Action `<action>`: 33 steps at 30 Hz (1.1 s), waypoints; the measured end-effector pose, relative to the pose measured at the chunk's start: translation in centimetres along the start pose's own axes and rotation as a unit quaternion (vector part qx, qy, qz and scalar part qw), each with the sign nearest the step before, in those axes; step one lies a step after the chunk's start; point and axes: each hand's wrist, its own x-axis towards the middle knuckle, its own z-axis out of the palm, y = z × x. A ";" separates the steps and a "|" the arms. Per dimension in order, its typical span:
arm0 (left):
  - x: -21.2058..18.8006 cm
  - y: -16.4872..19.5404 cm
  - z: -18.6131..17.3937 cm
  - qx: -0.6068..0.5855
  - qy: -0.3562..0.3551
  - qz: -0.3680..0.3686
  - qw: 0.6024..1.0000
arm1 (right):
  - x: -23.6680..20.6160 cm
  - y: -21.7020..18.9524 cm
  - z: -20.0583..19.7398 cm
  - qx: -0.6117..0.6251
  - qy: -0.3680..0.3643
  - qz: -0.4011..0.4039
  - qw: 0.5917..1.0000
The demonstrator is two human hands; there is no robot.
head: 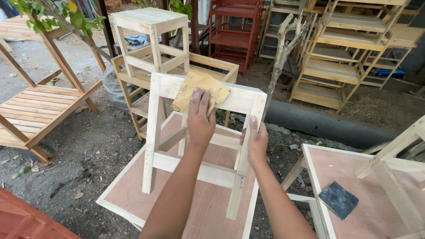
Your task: The person sands a small wooden stool with a sanding block, working over the slatted top, edges, legs and side rails. They repeatedly flip and reposition the stool on a plywood board to reach all surfaces, and at one point use a dark sanding pad on a leg.
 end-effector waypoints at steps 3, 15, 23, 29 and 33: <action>0.4 -2.5 -0.9 0.089 -0.091 0.039 0.991 | 0.1 -0.3 0.1 -0.006 -0.008 0.001 1.000; -1.6 3.1 5.0 -0.002 -0.086 -0.020 0.996 | 2.7 2.7 -0.6 0.018 -0.011 -0.083 0.996; -1.4 0.8 1.8 0.185 -0.038 -0.071 0.979 | 3.3 2.8 -0.6 0.042 -0.004 0.033 0.999; -2.7 4.8 6.7 0.082 -0.098 -0.017 0.992 | 2.9 1.6 -0.6 0.068 -0.103 -0.213 0.969; -1.1 0.6 4.8 0.124 -0.068 0.033 0.989 | 2.8 0.9 -0.5 0.051 -0.027 0.001 0.998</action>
